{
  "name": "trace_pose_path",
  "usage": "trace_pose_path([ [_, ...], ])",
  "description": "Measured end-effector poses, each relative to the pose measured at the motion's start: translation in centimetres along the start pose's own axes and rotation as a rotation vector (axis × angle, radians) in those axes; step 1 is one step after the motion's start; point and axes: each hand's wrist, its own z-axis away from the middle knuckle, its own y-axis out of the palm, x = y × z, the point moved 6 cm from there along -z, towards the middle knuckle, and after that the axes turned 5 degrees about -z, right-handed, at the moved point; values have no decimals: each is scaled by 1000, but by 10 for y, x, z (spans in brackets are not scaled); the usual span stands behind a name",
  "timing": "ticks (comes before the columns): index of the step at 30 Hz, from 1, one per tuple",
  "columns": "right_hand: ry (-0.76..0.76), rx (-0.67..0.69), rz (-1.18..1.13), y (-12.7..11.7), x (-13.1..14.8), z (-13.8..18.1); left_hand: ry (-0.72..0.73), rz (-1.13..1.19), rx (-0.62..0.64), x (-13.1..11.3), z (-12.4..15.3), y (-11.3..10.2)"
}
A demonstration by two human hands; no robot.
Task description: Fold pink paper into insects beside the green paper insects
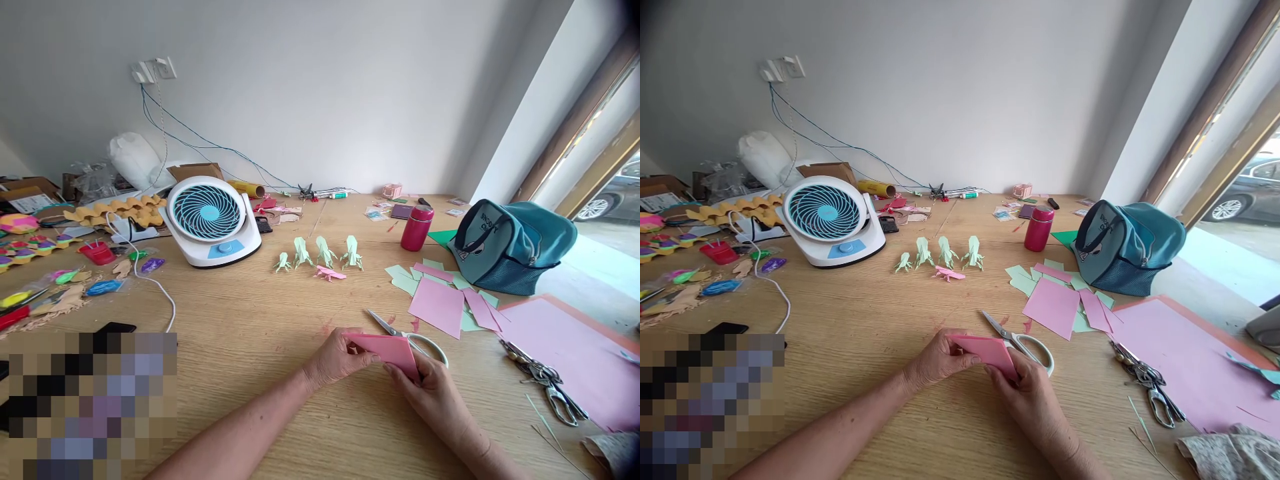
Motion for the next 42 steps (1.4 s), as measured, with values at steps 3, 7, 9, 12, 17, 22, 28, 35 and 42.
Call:
trace_pose_path([
  [3, -23, -15, 5, -3, 0, -1, -1, 19, -38, -1, 0, -4],
  [7, -11, -12, 14, -10, -5, -2, -19, 48, -75, -5, -1, -8],
  [9, 12, -4, 18, -13, -7, -2, -27, 53, -93, -6, -1, -10],
  [12, 33, -6, 35, -17, -10, -2, -29, 55, -111, -6, -2, -11],
  [17, -1, -16, 76, -20, -6, -3, -43, 69, -107, -3, -2, -11],
  [22, -16, -22, 72, -22, -1, -4, -50, 69, -152, -5, -1, -15],
  [28, -44, -12, 83, -20, 6, -1, -102, 136, -217, -4, 0, -21],
  [35, -71, -13, 77, -14, 13, 0, -162, 235, -186, -7, 1, -19],
  [42, -18, 18, -15, -6, 15, 4, -195, 324, -222, 0, 2, -26],
])
